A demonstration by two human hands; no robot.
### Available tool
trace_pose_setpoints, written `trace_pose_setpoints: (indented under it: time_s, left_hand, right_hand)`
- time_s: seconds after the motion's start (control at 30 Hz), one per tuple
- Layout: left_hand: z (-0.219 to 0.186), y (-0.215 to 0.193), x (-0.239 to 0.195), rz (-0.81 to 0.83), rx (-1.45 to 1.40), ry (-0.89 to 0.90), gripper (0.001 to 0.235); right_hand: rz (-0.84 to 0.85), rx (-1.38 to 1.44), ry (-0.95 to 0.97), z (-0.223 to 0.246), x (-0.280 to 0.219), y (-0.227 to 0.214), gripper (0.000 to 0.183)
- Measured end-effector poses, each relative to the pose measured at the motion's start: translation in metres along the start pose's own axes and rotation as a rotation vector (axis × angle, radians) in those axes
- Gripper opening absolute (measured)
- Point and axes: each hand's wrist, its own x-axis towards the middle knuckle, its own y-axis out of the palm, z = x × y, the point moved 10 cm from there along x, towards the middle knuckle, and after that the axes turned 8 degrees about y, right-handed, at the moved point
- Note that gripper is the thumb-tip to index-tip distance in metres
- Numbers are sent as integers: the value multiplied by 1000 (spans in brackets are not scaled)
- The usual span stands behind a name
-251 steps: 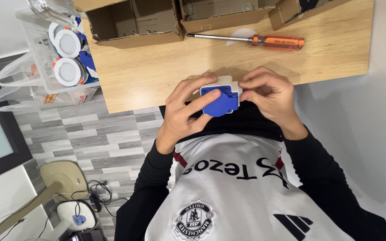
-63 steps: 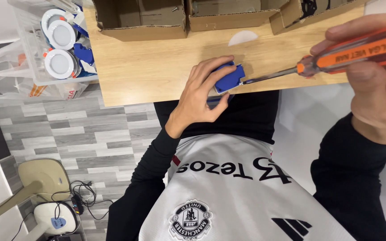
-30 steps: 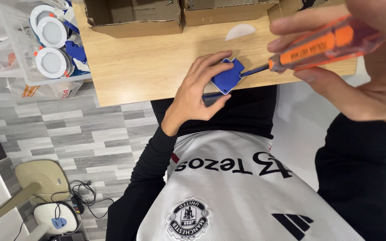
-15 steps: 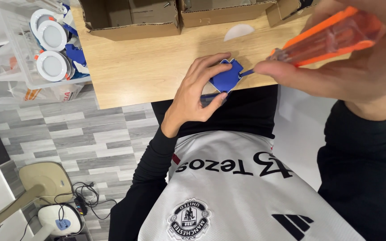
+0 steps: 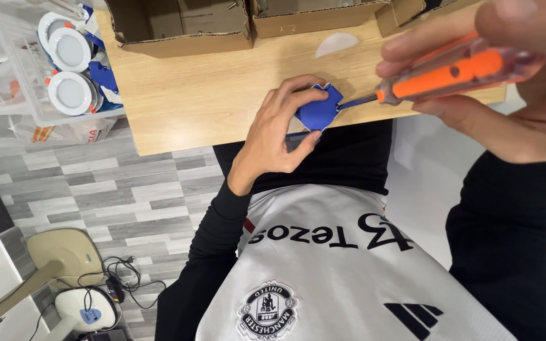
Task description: Assembling an electrical socket by fitting a blue inner component into a white housing and using a screwdriver to fasten screws.
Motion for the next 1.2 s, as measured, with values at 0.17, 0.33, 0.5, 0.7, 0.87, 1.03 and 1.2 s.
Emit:
trace_pose_setpoints:
  time_s: [0.17,0.33,0.5,0.7,0.87,1.03,1.2]
  left_hand:
    - [1,1,-1,3,-5,11,45]
    - [-1,0,1,9,-8,7,44]
    - [1,1,0,5,1,11,46]
    - [2,1,0,11,-4,5,46]
    - [0,1,1,19,-3,3,46]
    - [0,0,2,21,-1,12,45]
    - [0,0,2,23,1,7,45]
  right_hand:
    - [-143,-89,240,-6,19,-2,43]
    - [-257,-277,283,-36,8,-5,49]
    - [-495,-385,-213,-51,-44,-6,106]
    - [1,-156,51,-17,15,6,33]
    - [109,90,-19,-5,11,3,69]
    - [50,281,345,-32,-1,-3,46]
    - [-109,-68,-22,-7,0,-5,82]
